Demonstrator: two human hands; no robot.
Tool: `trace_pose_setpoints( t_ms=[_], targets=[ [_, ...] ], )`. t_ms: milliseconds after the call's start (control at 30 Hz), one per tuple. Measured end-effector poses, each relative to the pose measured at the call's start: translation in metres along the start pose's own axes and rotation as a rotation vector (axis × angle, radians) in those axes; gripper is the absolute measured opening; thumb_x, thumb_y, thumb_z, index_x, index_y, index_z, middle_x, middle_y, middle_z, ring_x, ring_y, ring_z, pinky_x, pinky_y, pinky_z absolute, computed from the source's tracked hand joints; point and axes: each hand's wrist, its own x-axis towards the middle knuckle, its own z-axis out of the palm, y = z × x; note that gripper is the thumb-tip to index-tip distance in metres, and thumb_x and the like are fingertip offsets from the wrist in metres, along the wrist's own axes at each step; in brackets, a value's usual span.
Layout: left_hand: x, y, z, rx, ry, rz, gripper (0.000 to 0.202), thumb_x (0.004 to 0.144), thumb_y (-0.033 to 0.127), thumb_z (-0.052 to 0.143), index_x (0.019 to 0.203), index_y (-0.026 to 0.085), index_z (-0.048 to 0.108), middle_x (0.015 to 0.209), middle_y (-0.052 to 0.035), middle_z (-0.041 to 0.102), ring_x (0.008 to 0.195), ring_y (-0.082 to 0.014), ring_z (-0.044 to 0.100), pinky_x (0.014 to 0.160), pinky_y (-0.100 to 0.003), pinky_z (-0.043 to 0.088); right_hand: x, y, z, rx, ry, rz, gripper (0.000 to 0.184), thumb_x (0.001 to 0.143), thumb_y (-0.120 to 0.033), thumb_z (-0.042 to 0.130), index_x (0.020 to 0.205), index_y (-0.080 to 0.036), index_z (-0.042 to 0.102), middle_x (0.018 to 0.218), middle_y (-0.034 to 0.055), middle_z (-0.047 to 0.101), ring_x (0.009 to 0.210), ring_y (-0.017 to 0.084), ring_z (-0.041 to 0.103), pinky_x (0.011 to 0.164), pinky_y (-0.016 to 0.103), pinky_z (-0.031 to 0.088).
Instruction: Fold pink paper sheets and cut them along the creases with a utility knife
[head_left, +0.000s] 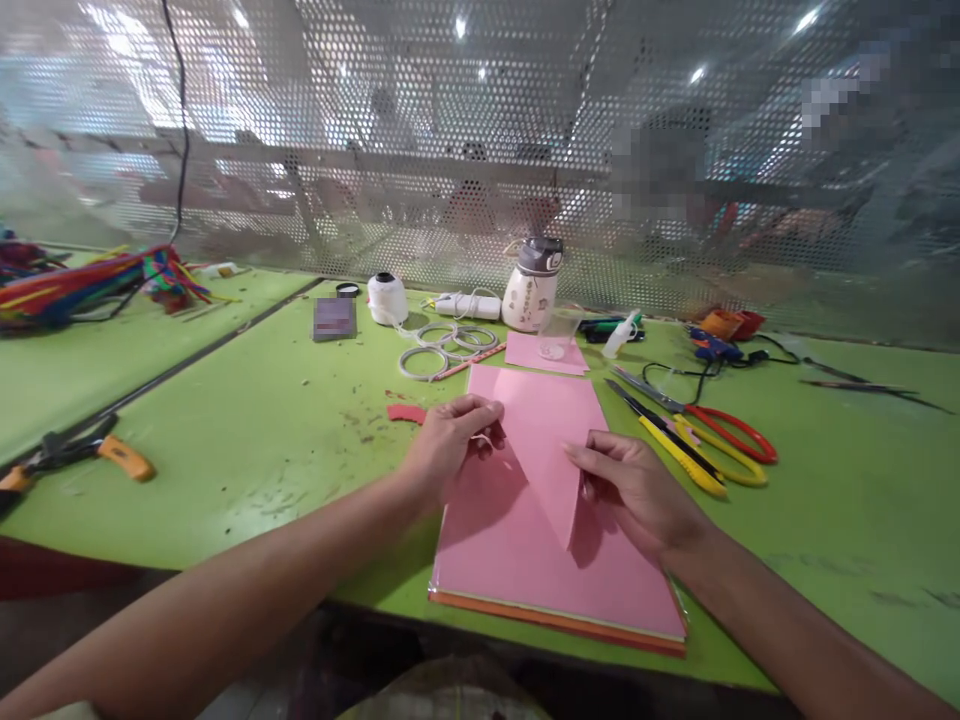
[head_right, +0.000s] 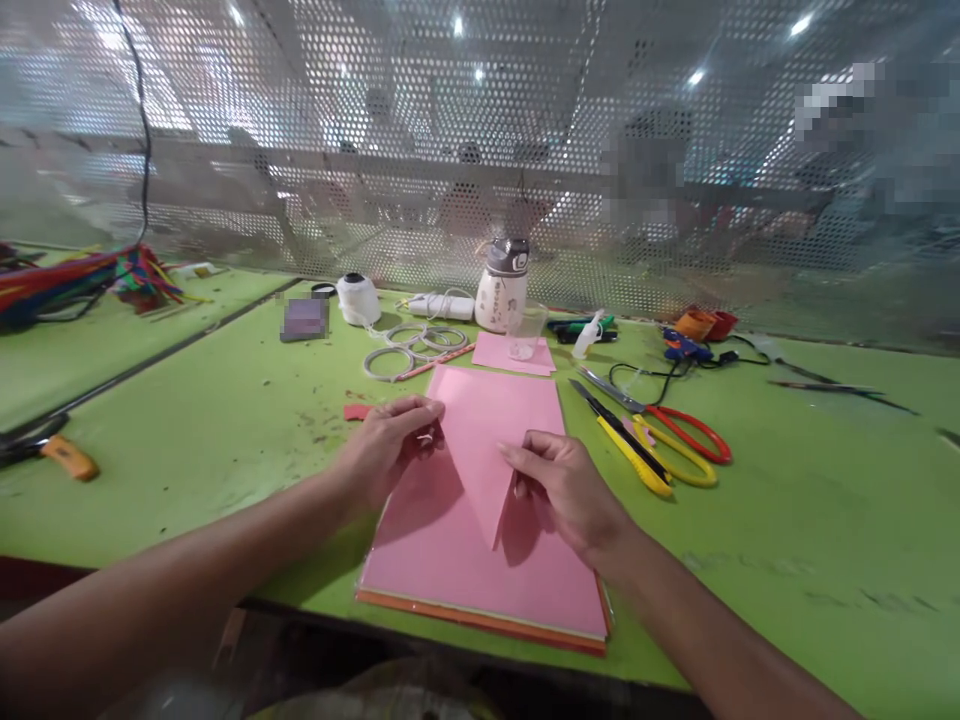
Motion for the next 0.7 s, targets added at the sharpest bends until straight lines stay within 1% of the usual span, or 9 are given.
trace_pose_setpoints(
  t_ms=[100, 200, 333, 400, 467, 533, 600, 633, 700],
  targets=[
    [0.001, -0.002, -0.001, 0.153, 0.032, 0.032, 0.028, 0.072, 0.042, 0.070, 0.065, 0.017, 0.060, 0.060, -0.0007, 0.060, 0.053, -0.0101, 0.052, 0.052, -0.023, 0.036, 0.003, 0.001, 0.000, -0.075, 0.008, 0.025, 0.044, 0.066, -0.053, 0.084, 0.061, -0.018, 0.058, 0.051, -0.0036, 0.054, 0.046, 0.008, 0.047, 0.046, 0.022, 0.034],
    [0.004, -0.005, -0.006, 0.317, 0.068, 0.039, 0.025, 0.071, 0.036, 0.068, 0.058, 0.016, 0.061, 0.054, -0.0004, 0.058, 0.048, -0.0094, 0.046, 0.050, -0.024, 0.032, 0.005, 0.003, -0.001, -0.234, -0.004, 0.096, 0.049, 0.066, -0.060, 0.079, 0.058, -0.020, 0.052, 0.045, -0.0047, 0.051, 0.039, 0.008, 0.042, 0.038, 0.021, 0.028],
    [0.008, -0.004, -0.019, 0.605, 0.083, 0.058, 0.028, 0.069, 0.026, 0.071, 0.046, 0.018, 0.058, 0.043, 0.0014, 0.050, 0.042, -0.0102, 0.040, 0.048, -0.026, 0.025, 0.006, -0.001, -0.001, -0.366, -0.041, 0.169, 0.048, 0.066, -0.061, 0.077, 0.056, -0.021, 0.052, 0.038, -0.0052, 0.049, 0.030, 0.007, 0.034, 0.031, 0.022, 0.022],
    [0.005, 0.000, -0.027, 0.708, 0.102, 0.105, 0.034, 0.070, 0.025, 0.073, 0.043, 0.019, 0.053, 0.041, 0.0026, 0.045, 0.043, -0.0102, 0.037, 0.049, -0.026, 0.024, 0.010, -0.006, -0.002, -0.440, -0.086, 0.178, 0.048, 0.064, -0.058, 0.079, 0.053, -0.020, 0.052, 0.037, -0.0045, 0.049, 0.031, 0.007, 0.036, 0.034, 0.021, 0.024],
    [-0.002, 0.005, -0.034, 0.808, 0.098, 0.224, 0.031, 0.076, 0.025, 0.071, 0.049, 0.019, 0.056, 0.051, 0.0008, 0.052, 0.050, -0.0116, 0.041, 0.053, -0.026, 0.029, 0.018, -0.013, -0.004, -0.523, -0.154, 0.184, 0.048, 0.061, -0.053, 0.083, 0.048, -0.019, 0.051, 0.037, -0.0032, 0.050, 0.033, 0.007, 0.041, 0.037, 0.021, 0.025],
    [-0.011, 0.008, -0.039, 0.951, -0.066, 0.461, 0.017, 0.084, 0.022, 0.065, 0.068, 0.018, 0.067, 0.073, -0.0053, 0.066, 0.068, -0.0164, 0.055, 0.064, -0.028, 0.040, 0.028, -0.020, -0.005, -0.607, -0.232, 0.194, 0.048, 0.058, -0.047, 0.085, 0.044, -0.019, 0.049, 0.037, -0.0028, 0.050, 0.034, 0.008, 0.044, 0.038, 0.021, 0.024],
    [-0.020, 0.008, -0.040, 1.089, -0.375, 0.705, 0.017, 0.092, 0.019, 0.055, 0.089, 0.016, 0.071, 0.095, -0.0120, 0.071, 0.090, -0.0220, 0.062, 0.079, -0.034, 0.048, 0.039, -0.025, -0.006, -0.684, -0.303, 0.203, 0.048, 0.058, -0.042, 0.085, 0.041, -0.020, 0.046, 0.036, -0.0035, 0.048, 0.034, 0.009, 0.044, 0.039, 0.022, 0.024],
    [-0.024, 0.006, -0.040, 1.143, -0.513, 0.783, 0.022, 0.096, 0.018, 0.049, 0.098, 0.015, 0.071, 0.101, -0.0143, 0.071, 0.098, -0.0236, 0.062, 0.085, -0.037, 0.049, 0.045, -0.028, -0.006, -0.719, -0.336, 0.206, 0.047, 0.058, -0.040, 0.085, 0.040, -0.021, 0.046, 0.035, -0.0039, 0.046, 0.034, 0.009, 0.044, 0.039, 0.023, 0.025],
    [-0.029, 0.002, -0.040, 1.213, -0.652, 0.836, 0.027, 0.100, 0.018, 0.043, 0.107, 0.013, 0.069, 0.104, -0.0166, 0.070, 0.103, -0.0245, 0.061, 0.092, -0.039, 0.049, 0.054, -0.032, -0.006, -0.783, -0.393, 0.207, 0.046, 0.061, -0.038, 0.082, 0.039, -0.021, 0.045, 0.035, -0.0043, 0.045, 0.034, 0.009, 0.042, 0.039, 0.023, 0.025]
  ],
)
